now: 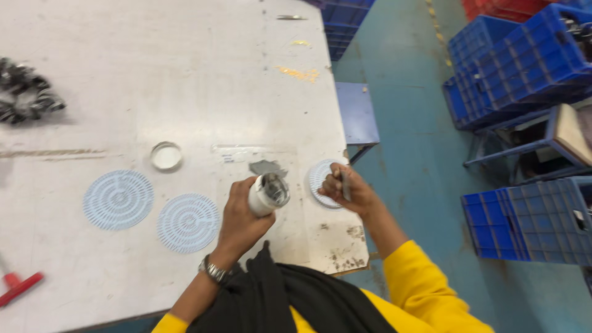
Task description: The person scoops gray paste from a small container with a metal spatula and spreads it onto a clear plastic sheet on a white worktable. They then place a circular perforated disc onto the paste and press it down with their hands. The person repeats the process by spreading more paste and pressing another disc. The video ends while the person is still working on the discs.
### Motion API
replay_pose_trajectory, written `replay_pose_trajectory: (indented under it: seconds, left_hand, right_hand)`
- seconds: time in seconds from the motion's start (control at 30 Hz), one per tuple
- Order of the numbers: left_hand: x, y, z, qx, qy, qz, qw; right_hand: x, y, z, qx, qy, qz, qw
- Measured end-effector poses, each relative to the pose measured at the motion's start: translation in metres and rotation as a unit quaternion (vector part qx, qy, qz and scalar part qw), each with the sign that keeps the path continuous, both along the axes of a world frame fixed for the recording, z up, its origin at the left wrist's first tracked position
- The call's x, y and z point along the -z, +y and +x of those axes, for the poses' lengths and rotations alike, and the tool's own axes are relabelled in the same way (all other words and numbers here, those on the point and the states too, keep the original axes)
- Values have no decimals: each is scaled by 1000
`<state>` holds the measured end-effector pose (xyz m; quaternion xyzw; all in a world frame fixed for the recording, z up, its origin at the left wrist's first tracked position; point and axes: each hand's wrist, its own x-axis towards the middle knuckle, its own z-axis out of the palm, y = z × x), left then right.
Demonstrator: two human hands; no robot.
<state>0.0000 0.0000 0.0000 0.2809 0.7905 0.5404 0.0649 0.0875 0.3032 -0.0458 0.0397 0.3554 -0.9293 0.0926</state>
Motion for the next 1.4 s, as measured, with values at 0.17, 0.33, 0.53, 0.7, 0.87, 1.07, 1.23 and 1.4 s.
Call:
replay_pose_trajectory:
  seconds: [0.17, 0.33, 0.53, 0.7, 0.87, 1.07, 1.23, 1.4]
  left_hand:
    - [186, 50, 133, 46, 50, 75, 995]
    - [213, 46, 231, 112, 35, 89, 989]
    - [363, 43, 257, 152, -8, 68, 986]
    - [440, 42, 284, 156, -14, 66, 985]
    - [383, -15, 296, 148, 5, 75, 986]
    - [326, -74, 282, 134, -17, 41, 990]
    - [276, -124, 272, 136, -26, 24, 990]
    - [248, -153, 274, 140, -18, 28, 990]
  right_hand:
    - [213, 5, 128, -40, 112, -249, 961]
    - [259, -16, 220, -43, 113, -281, 952]
    - [413, -36, 235, -54, 109, -292, 949]
    - [481, -45, 262, -41, 55, -295, 953]
    - [426, -98, 278, -18, 12, -263, 965]
    - [376, -147, 266, 12, -24, -206, 978]
    - [333, -188, 256, 73, -124, -53, 988]
    - [301, -209, 255, 31, -105, 18, 994]
